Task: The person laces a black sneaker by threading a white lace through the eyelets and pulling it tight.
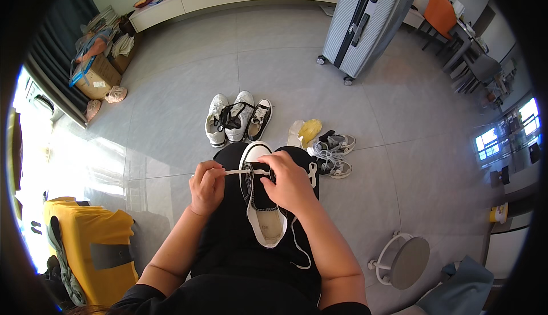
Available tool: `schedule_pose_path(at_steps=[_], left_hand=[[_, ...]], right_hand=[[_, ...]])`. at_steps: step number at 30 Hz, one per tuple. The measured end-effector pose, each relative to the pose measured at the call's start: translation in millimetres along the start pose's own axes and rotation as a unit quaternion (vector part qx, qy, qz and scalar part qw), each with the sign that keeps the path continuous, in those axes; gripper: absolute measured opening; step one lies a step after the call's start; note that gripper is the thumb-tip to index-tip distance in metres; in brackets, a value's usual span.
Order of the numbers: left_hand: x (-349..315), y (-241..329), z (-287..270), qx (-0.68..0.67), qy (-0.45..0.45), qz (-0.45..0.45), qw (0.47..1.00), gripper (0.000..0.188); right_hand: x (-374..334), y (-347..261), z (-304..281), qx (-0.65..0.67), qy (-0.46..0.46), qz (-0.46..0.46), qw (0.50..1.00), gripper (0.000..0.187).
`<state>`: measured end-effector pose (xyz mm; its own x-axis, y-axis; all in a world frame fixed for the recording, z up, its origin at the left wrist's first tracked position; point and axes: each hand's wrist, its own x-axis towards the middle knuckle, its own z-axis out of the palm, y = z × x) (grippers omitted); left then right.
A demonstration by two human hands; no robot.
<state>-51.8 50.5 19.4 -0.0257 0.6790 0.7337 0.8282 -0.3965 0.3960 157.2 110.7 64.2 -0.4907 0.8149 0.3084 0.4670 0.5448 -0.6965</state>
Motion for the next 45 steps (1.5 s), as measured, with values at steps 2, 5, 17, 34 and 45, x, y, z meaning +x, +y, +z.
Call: schedule_pose_path(at_steps=[2, 5, 17, 34, 45], left_hand=[[0, 1, 2, -0.028, 0.005, -0.021, 0.999, 0.023], [4, 10, -2, -0.094, -0.027, -0.093, 0.991, 0.023], [23, 30, 9, -0.114, -0.121, -0.24, 0.956, 0.016], [16, 31, 10, -0.113, -0.139, -0.281, 0.943, 0.011], [17, 29, 14, -0.133, -0.144, -0.295, 0.935, 0.009]], right_hand=[[-5, 5, -8, 0.045, 0.026, 0.034, 0.998, 0.035], [-11, 18, -16, 0.047, 0.053, 0.069, 0.995, 0.034], [-14, 21, -11, -0.022, 0.021, 0.104, 0.994, 0.021], [-20, 49, -2, 0.146, 0.044, 0.249, 0.956, 0.015], [-18, 46, 1, 0.158, 0.083, 0.189, 0.966, 0.016]])
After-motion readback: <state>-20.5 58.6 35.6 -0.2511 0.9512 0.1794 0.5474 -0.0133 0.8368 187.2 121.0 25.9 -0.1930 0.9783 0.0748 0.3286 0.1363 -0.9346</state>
